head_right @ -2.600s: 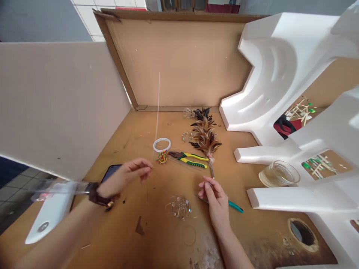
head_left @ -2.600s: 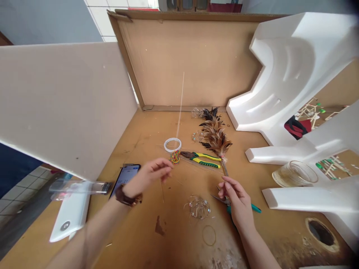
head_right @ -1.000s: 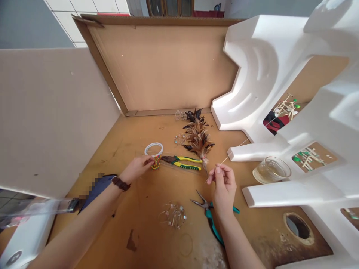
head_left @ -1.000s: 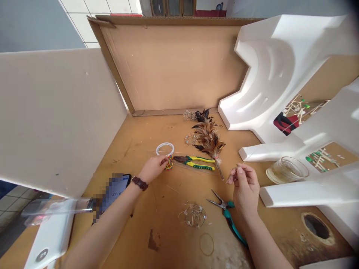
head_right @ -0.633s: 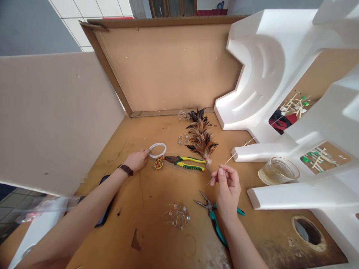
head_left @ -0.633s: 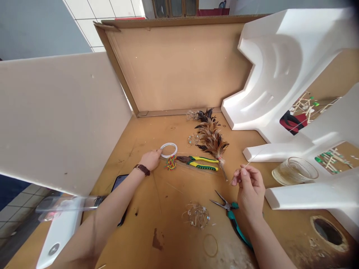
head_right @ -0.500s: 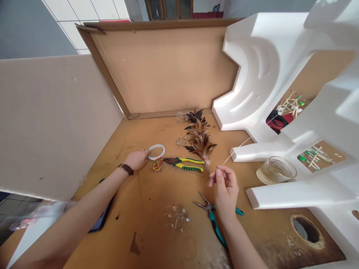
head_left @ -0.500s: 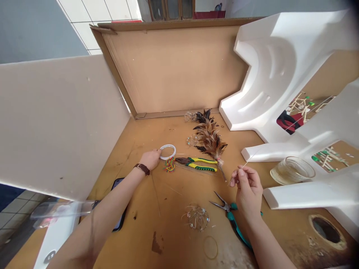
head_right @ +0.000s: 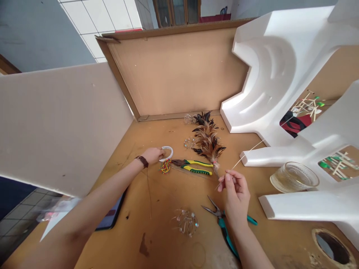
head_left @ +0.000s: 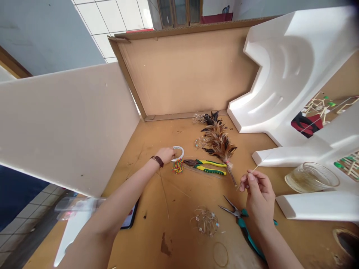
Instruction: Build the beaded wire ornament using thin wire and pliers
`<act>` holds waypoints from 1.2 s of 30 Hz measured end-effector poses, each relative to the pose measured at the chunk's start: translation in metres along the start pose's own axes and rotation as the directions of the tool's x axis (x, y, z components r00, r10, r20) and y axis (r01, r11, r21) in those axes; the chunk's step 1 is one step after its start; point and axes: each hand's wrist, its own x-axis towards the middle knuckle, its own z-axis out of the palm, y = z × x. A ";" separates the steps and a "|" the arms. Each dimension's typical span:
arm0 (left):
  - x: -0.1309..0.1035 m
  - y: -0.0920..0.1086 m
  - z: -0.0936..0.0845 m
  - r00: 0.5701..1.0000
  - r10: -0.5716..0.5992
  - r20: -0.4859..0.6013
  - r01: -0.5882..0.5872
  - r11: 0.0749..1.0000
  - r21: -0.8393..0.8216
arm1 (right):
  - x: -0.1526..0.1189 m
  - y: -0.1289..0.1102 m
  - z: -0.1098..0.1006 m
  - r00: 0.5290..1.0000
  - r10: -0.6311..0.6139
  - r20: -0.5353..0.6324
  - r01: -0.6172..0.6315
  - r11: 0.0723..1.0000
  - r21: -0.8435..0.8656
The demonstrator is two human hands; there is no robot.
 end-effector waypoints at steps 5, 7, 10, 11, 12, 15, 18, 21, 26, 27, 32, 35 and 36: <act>-0.001 0.012 -0.008 0.996 0.050 -0.073 -0.054 0.997 -0.048 | 0.002 0.001 0.000 1.000 -0.016 -0.022 0.015 1.000 -0.014; -0.011 0.021 -0.006 0.990 0.113 -0.081 -0.119 0.990 -0.076 | 0.002 0.000 0.000 1.000 -0.012 -0.020 0.012 1.000 -0.017; -0.032 0.033 0.005 0.987 0.142 -0.077 -0.149 0.984 -0.097 | 0.000 0.000 0.001 1.000 0.000 -0.009 0.000 1.000 -0.013; -0.040 0.035 0.009 0.989 0.117 -0.087 -0.126 0.987 -0.100 | 0.000 0.000 0.002 1.000 0.005 -0.007 -0.005 1.000 -0.013; -0.047 0.034 0.013 0.991 0.091 -0.102 -0.102 0.989 -0.107 | 0.000 0.000 0.002 1.000 0.009 -0.005 -0.009 1.000 -0.014; -0.063 0.018 0.011 0.983 0.006 -0.185 -0.034 0.988 -0.148 | -0.001 0.001 0.003 1.000 0.013 -0.011 -0.013 1.000 -0.026; -0.072 -0.008 -0.005 0.925 -0.155 -0.347 0.079 0.972 -0.223 | -0.002 0.002 0.004 1.000 0.006 -0.018 -0.007 0.999 -0.032; -0.076 -0.028 -0.022 0.751 -0.386 -0.536 0.061 0.849 -0.526 | -0.002 0.003 0.004 1.000 0.011 -0.001 -0.011 1.000 -0.024; -0.079 -0.027 -0.031 0.761 -0.335 -0.555 -0.045 0.827 -0.561 | -0.002 0.003 0.003 1.000 0.011 -0.001 -0.011 1.000 -0.015; -0.079 -0.021 -0.030 0.811 -0.257 -0.526 -0.054 0.862 -0.504 | -0.002 0.002 0.003 1.000 0.008 -0.006 -0.008 1.000 -0.014; -0.066 0.023 -0.011 0.964 0.159 -0.213 -0.157 0.987 0.030 | -0.001 0.003 0.003 1.000 0.008 0.000 -0.008 1.000 -0.005; -0.047 0.045 0.004 0.959 0.273 -0.069 -0.261 0.953 0.153 | 0.000 0.003 0.003 1.000 0.004 -0.008 -0.004 1.000 -0.010; -0.041 0.049 0.008 0.955 0.294 -0.046 -0.283 0.945 0.164 | 0.001 0.003 0.002 1.000 0.002 -0.010 -0.002 1.000 -0.010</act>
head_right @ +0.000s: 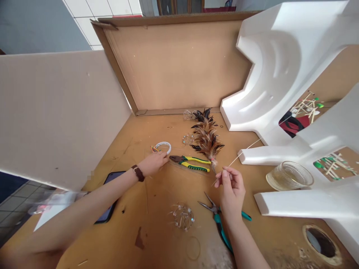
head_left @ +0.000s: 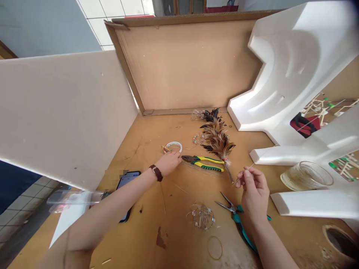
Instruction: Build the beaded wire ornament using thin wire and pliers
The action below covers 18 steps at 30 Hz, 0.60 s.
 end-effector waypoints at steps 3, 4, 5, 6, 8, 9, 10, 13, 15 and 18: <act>0.014 -0.002 0.006 0.996 0.068 0.051 -0.069 0.998 0.005 | 0.001 -0.001 -0.002 1.000 0.004 0.007 -0.005 1.000 0.013; 0.015 -0.004 0.006 0.994 0.089 0.070 -0.090 0.996 0.005 | 0.001 -0.002 -0.002 1.000 0.006 0.010 -0.006 1.000 0.019; 0.015 -0.006 0.004 0.990 0.106 0.088 -0.107 0.994 0.003 | 0.002 -0.003 -0.003 1.000 0.005 0.012 -0.005 1.000 0.024; 0.014 -0.009 0.002 0.988 0.117 0.103 -0.118 0.993 0.003 | 0.002 -0.004 -0.003 1.000 0.000 0.011 -0.001 1.000 0.027; 0.010 -0.014 -0.006 0.987 0.114 0.117 -0.116 0.993 0.005 | 0.002 -0.005 -0.004 1.000 -0.014 0.005 0.014 0.999 0.030; 0.007 -0.017 -0.012 0.988 0.101 0.115 -0.103 0.995 0.007 | 0.002 -0.006 -0.004 1.000 -0.020 0.001 0.020 0.999 0.030; 0.004 -0.020 -0.018 0.991 0.083 0.103 -0.085 0.996 0.008 | 0.002 -0.006 -0.004 1.000 -0.025 -0.001 0.025 0.999 0.030; -0.005 -0.034 -0.039 0.998 0.030 0.061 -0.030 1.000 0.004 | 0.002 -0.007 -0.003 0.999 -0.033 -0.003 0.033 0.999 0.036; -0.011 -0.045 -0.052 0.998 -0.066 -0.019 0.064 0.996 -0.068 | 0.001 -0.008 -0.003 0.999 -0.037 0.000 0.037 0.998 0.046; -0.019 -0.058 -0.067 0.955 -0.204 -0.217 0.110 0.918 -0.381 | 0.000 -0.008 -0.002 0.999 -0.038 0.006 0.038 0.998 0.051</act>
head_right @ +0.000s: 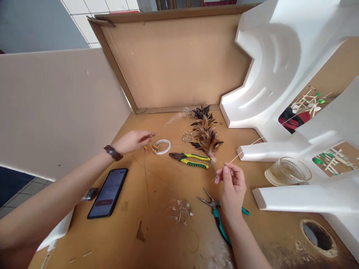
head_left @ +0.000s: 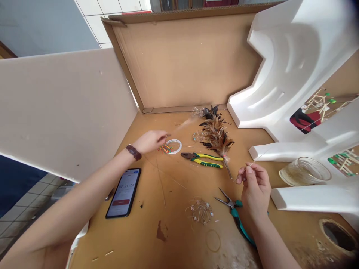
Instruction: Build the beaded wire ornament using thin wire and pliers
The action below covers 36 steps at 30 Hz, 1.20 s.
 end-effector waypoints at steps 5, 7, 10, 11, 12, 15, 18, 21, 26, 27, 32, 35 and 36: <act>-0.005 0.011 -0.012 0.981 -0.177 -0.082 0.070 0.713 -0.698 | -0.001 0.000 0.001 1.000 -0.004 -0.004 0.004 1.000 -0.018; -0.008 0.020 -0.006 0.980 -0.190 -0.065 0.071 0.629 -0.775 | -0.002 0.000 0.001 1.000 -0.003 -0.001 0.003 1.000 -0.014; -0.015 0.028 0.016 0.983 -0.179 -0.031 0.087 0.612 -0.786 | -0.002 0.000 0.001 1.000 0.005 0.003 -0.005 1.000 -0.008; -0.018 0.029 0.025 0.988 -0.157 0.003 0.103 0.630 -0.770 | -0.002 0.000 0.001 1.000 0.007 0.004 -0.007 1.000 -0.008; -0.020 0.030 0.034 0.991 -0.126 0.034 0.109 0.658 -0.745 | -0.002 0.000 0.001 1.000 0.007 0.005 -0.007 1.000 -0.008; -0.026 0.032 0.055 0.991 -0.092 0.099 0.134 0.746 -0.652 | -0.002 0.001 0.001 1.000 0.016 0.013 -0.016 1.000 -0.014; -0.025 0.030 0.056 0.991 -0.122 0.060 0.134 0.809 -0.572 | -0.003 0.002 0.001 0.999 0.026 0.023 -0.025 0.999 -0.024; -0.020 0.017 0.046 0.979 -0.201 0.026 0.186 0.841 -0.508 | -0.003 0.002 0.001 0.999 0.029 0.037 -0.028 0.999 -0.023; -0.018 -0.016 0.042 0.914 -0.354 0.197 0.371 0.927 -0.058 | -0.003 0.003 0.001 0.998 0.030 0.055 -0.029 0.999 -0.024; -0.019 -0.019 0.044 0.907 -0.361 0.219 0.372 0.928 -0.010 | -0.003 0.003 0.001 0.998 0.029 0.056 -0.028 0.999 -0.026; -0.019 -0.002 0.056 0.930 -0.331 0.157 0.302 0.935 0.185 | -0.003 0.003 0.002 0.995 0.045 0.085 -0.041 0.998 -0.044; -0.010 0.028 0.067 0.969 -0.176 0.174 0.136 0.966 0.218 | -0.003 0.003 0.003 0.991 0.075 0.113 -0.069 0.996 -0.061; -0.006 0.038 0.073 0.972 -0.102 0.210 0.058 0.976 0.208 | -0.003 0.003 0.003 0.988 0.092 0.126 -0.085 0.995 -0.060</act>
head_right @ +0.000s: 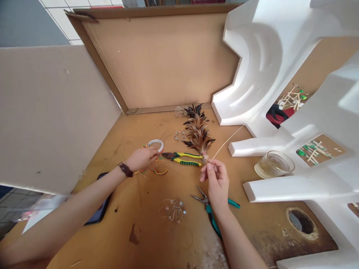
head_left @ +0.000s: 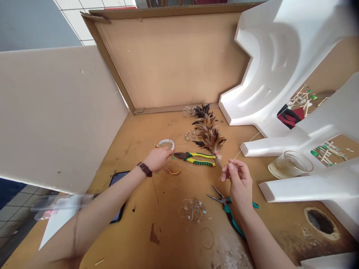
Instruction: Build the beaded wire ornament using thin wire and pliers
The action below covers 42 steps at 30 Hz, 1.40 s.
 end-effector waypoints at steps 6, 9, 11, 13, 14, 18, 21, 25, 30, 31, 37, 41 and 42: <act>0.019 0.056 0.019 0.963 0.255 0.083 -0.258 0.965 0.034 | 0.002 0.001 0.001 0.993 0.095 0.076 -0.098 0.994 0.039; 0.025 0.068 0.022 0.958 0.270 0.095 -0.275 0.960 0.046 | 0.004 0.003 0.001 0.983 0.137 0.123 -0.143 0.989 0.042; 0.027 0.071 0.022 0.958 0.269 0.099 -0.273 0.961 0.037 | 0.005 0.006 0.002 0.973 0.162 0.166 -0.171 0.985 0.038; 0.028 0.071 0.021 0.960 0.263 0.093 -0.265 0.964 0.014 | 0.006 0.008 0.001 0.961 0.184 0.207 -0.193 0.981 0.027; 0.028 0.070 0.021 0.962 0.259 0.085 -0.260 0.966 -0.005 | 0.007 0.008 0.001 0.955 0.193 0.224 -0.202 0.979 0.019; 0.019 0.066 0.018 0.970 0.240 0.029 -0.234 0.963 -0.133 | 0.010 0.008 -0.002 0.935 0.226 0.273 -0.233 0.972 -0.005; 0.008 0.070 0.014 0.971 0.236 0.027 -0.186 0.828 -0.529 | 0.011 0.007 -0.003 0.930 0.247 0.271 -0.251 0.968 -0.022; 0.000 0.087 0.002 0.956 0.287 0.062 0.005 0.197 -0.980 | 0.009 0.007 -0.003 0.908 0.282 0.309 -0.281 0.958 -0.050; -0.003 0.106 -0.004 0.960 0.275 0.049 0.035 0.056 -0.998 | 0.007 0.005 -0.002 0.890 0.296 0.347 -0.293 0.954 -0.063; -0.003 0.108 -0.003 0.960 0.272 0.062 0.046 0.064 -0.997 | 0.007 0.004 -0.002 0.893 0.292 0.342 -0.286 0.956 -0.068; -0.005 0.112 0.014 0.948 0.307 0.082 0.057 0.090 -0.994 | 0.005 0.003 0.000 0.900 0.277 0.338 -0.258 0.961 -0.102; -0.004 0.112 0.016 0.950 0.301 0.082 0.057 0.091 -0.994 | 0.004 0.008 0.001 0.912 0.253 0.324 -0.217 0.965 -0.145; -0.004 0.112 0.015 0.952 0.296 0.081 0.052 0.105 -0.993 | 0.004 0.009 0.001 0.913 0.247 0.326 -0.206 0.966 -0.157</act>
